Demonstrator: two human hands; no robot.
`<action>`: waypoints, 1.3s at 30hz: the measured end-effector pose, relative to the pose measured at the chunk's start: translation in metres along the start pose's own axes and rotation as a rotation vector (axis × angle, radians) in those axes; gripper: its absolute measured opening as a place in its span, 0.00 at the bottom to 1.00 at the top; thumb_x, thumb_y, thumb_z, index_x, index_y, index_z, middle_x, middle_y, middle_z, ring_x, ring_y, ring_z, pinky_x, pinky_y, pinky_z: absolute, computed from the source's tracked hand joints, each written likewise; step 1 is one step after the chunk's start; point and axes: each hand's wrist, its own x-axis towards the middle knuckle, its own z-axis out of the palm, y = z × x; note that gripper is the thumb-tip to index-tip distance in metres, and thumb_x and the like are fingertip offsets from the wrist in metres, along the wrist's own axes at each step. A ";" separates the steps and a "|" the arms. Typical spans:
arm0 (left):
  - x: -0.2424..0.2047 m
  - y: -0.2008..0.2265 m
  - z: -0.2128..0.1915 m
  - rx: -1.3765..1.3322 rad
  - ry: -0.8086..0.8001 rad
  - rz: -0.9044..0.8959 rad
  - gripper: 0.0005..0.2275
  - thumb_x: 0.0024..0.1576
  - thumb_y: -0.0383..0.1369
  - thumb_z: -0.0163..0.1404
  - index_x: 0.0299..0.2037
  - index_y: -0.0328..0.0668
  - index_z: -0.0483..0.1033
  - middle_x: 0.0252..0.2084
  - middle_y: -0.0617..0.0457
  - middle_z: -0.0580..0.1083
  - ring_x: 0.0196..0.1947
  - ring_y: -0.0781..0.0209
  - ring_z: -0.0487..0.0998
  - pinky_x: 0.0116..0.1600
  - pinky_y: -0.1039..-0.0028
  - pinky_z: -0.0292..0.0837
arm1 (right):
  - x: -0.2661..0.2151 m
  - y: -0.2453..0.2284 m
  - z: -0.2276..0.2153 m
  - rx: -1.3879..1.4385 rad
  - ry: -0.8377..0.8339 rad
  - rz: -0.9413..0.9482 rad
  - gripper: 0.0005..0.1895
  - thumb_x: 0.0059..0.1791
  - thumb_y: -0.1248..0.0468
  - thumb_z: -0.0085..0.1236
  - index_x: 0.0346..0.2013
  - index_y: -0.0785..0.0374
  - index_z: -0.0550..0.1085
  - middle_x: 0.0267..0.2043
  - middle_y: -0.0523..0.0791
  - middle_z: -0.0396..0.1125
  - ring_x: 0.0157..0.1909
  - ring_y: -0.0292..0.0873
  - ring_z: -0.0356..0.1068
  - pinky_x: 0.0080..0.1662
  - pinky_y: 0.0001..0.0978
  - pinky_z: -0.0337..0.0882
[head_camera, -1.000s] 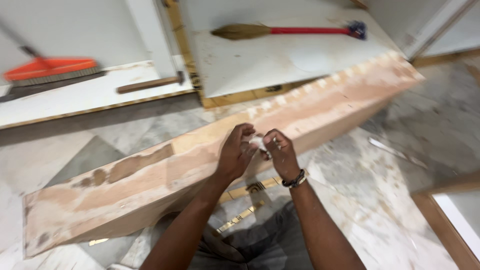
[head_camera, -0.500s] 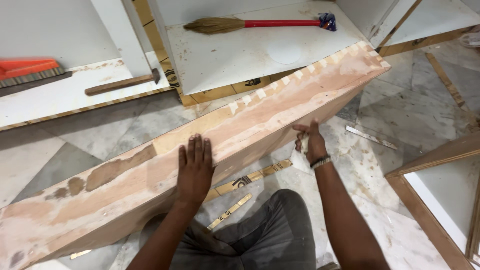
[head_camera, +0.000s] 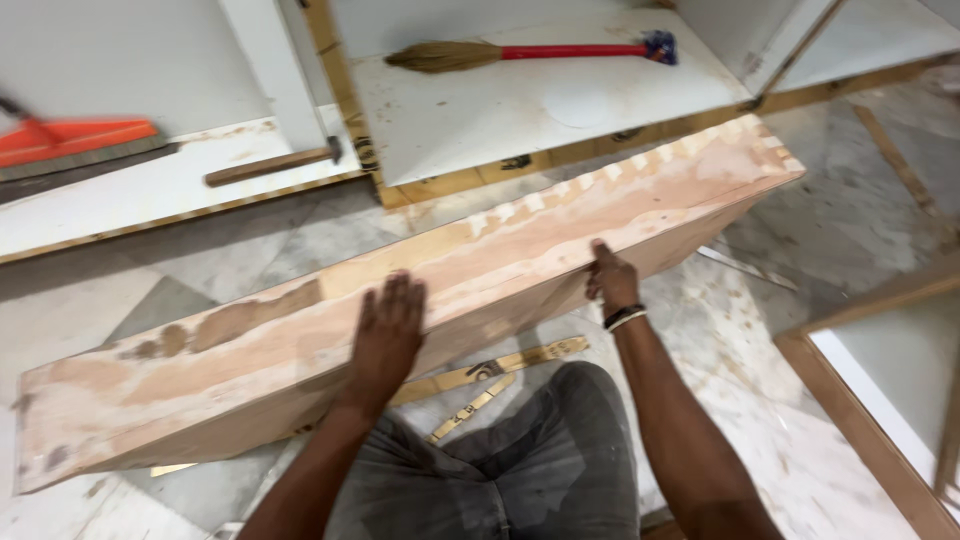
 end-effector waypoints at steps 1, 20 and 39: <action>-0.007 -0.005 0.000 0.011 -0.018 0.011 0.36 0.58 0.48 0.48 0.73 0.38 0.49 0.76 0.38 0.51 0.77 0.45 0.50 0.75 0.49 0.44 | -0.012 0.003 -0.002 0.030 -0.010 0.017 0.26 0.49 0.46 0.63 0.23 0.66 0.71 0.15 0.42 0.59 0.14 0.38 0.58 0.20 0.31 0.57; -0.045 -0.020 -0.066 -0.381 0.161 0.005 0.30 0.50 0.46 0.58 0.60 0.36 0.70 0.64 0.39 0.68 0.65 0.42 0.66 0.67 0.49 0.58 | -0.171 0.007 -0.058 -0.416 -0.441 -0.019 0.23 0.57 0.48 0.49 0.28 0.59 0.79 0.11 0.38 0.57 0.14 0.32 0.56 0.21 0.25 0.57; 0.143 0.012 -0.041 -0.280 -0.215 0.359 0.03 0.48 0.30 0.55 0.27 0.40 0.79 0.33 0.44 0.78 0.35 0.44 0.81 0.40 0.56 0.76 | -0.076 -0.055 0.034 -0.192 -0.491 -0.300 0.14 0.58 0.57 0.53 0.37 0.66 0.78 0.21 0.39 0.64 0.19 0.31 0.62 0.22 0.25 0.61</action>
